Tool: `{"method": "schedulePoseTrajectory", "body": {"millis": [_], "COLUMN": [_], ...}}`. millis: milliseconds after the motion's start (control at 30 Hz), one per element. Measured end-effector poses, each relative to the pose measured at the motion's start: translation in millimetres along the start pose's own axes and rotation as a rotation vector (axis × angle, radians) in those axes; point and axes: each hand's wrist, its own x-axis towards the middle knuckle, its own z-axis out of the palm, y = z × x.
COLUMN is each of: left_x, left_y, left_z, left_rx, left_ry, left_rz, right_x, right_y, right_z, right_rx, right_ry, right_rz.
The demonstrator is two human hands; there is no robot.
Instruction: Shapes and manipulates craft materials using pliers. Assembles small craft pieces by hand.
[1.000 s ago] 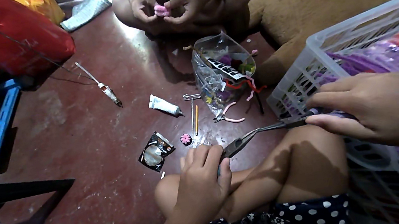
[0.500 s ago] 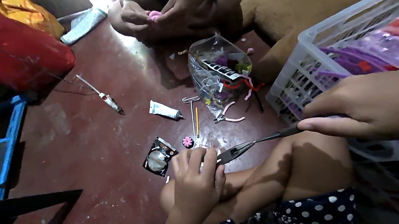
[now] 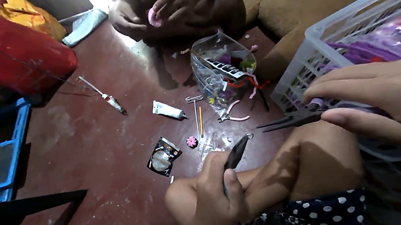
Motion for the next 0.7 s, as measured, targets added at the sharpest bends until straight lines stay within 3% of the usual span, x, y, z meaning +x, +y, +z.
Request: {"method": "schedulePoseTrajectory", "body": {"millis": [233, 700], "left_x": [-1.6, -7.7], "left_y": [15.1, 27.9], "left_z": [12.7, 13.7], "left_rx": [-0.199, -0.191], "left_ry": [0.058, 0.127], "left_rz": [-0.039, -0.004], "right_x": [-2.2, -13.3], "right_y": [-14.0, -10.3], "right_z": [0.1, -0.5], "right_rx": [0.066, 0.055], "right_ry": [0.031, 0.074], "right_rz": [0.006, -0.060]}}
